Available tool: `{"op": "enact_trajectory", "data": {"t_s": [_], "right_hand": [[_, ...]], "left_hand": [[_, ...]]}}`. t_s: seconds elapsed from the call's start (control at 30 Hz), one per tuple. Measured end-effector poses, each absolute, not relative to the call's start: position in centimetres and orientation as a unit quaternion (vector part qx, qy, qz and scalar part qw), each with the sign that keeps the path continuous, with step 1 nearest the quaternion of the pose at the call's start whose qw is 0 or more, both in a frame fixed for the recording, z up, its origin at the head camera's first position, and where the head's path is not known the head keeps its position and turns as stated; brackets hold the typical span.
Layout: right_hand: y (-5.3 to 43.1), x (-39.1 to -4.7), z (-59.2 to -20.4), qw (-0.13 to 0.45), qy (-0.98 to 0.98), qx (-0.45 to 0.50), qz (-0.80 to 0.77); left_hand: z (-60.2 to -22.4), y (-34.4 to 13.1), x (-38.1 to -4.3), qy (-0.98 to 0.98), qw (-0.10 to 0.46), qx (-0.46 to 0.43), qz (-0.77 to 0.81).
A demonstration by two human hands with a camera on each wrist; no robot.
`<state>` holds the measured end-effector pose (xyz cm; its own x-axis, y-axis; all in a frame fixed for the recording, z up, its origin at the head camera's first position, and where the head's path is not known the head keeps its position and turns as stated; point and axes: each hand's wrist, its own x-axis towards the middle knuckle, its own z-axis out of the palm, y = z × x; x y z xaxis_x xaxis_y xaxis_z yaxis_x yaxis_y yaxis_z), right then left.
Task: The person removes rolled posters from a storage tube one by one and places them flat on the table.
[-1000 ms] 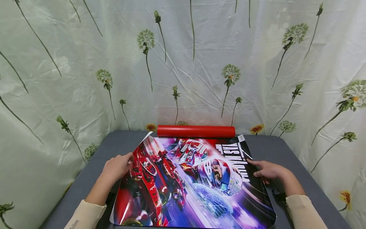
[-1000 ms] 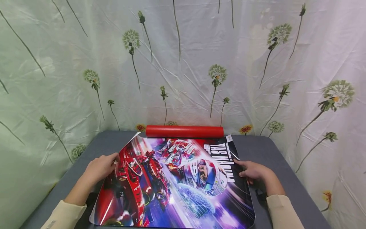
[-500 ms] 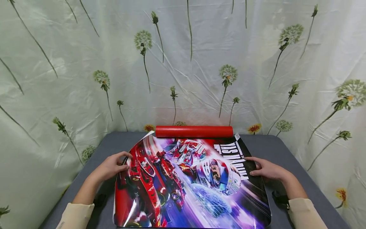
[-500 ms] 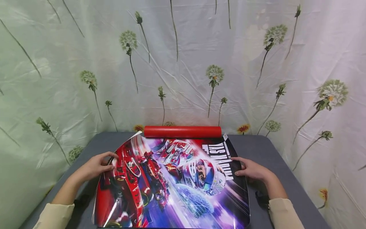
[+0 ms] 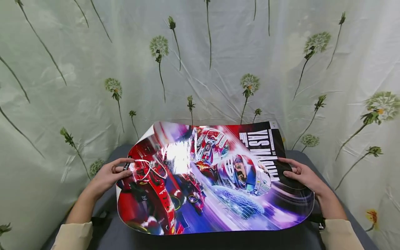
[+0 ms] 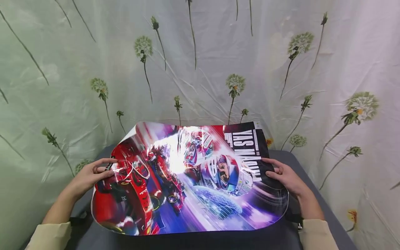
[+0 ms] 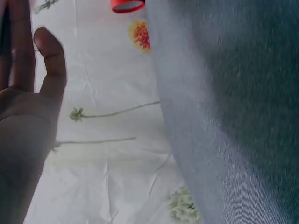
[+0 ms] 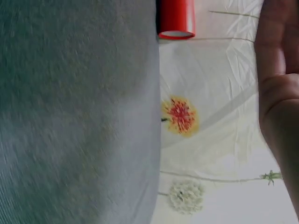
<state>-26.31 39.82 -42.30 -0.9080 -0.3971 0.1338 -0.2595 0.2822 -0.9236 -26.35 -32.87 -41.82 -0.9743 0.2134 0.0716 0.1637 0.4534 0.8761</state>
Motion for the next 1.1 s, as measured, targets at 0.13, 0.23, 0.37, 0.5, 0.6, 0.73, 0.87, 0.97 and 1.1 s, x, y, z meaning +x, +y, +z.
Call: {"op": "enact_trajectory", "data": {"t_s": [0.13, 0.23, 0.37, 0.5, 0.6, 0.73, 0.87, 0.97, 1.1], "right_hand": [[39.5, -26.2, -42.5, 0.065, 0.748, -0.225, -0.621], [39.3, -25.9, -42.5, 0.064, 0.718, -0.232, -0.654], [39.4, -25.9, -42.2, 0.055, 0.683, -0.254, -0.683], [39.4, -25.7, -41.8, 0.029, 0.676, -0.258, -0.69], [39.1, -25.5, -41.4, -0.015, 0.714, -0.236, -0.659], [38.6, -25.1, -40.6, -0.093, 0.795, -0.178, -0.572], [38.2, -24.8, -39.9, -0.167, 0.837, -0.136, -0.503], [38.0, -24.7, -39.6, -0.201, 0.843, -0.112, -0.486], [37.7, -24.8, -39.7, -0.225, 0.841, -0.094, -0.483]], "left_hand": [[-41.8, -33.6, -25.6, 0.847, 0.002, 0.108, 0.52], [-41.5, -33.6, -25.1, 0.845, -0.032, 0.122, 0.519], [-40.7, -33.3, -24.5, 0.824, -0.075, 0.15, 0.541], [-39.8, -33.1, -23.9, 0.805, -0.102, 0.163, 0.561], [-39.3, -32.9, -23.4, 0.812, -0.129, 0.155, 0.548], [-39.0, -32.6, -23.2, 0.842, -0.167, 0.124, 0.498], [-38.7, -32.0, -23.5, 0.847, -0.218, 0.113, 0.472], [-38.4, -31.4, -23.8, 0.834, -0.261, 0.126, 0.47], [-38.4, -30.6, -24.1, 0.814, -0.294, 0.14, 0.481]]}}
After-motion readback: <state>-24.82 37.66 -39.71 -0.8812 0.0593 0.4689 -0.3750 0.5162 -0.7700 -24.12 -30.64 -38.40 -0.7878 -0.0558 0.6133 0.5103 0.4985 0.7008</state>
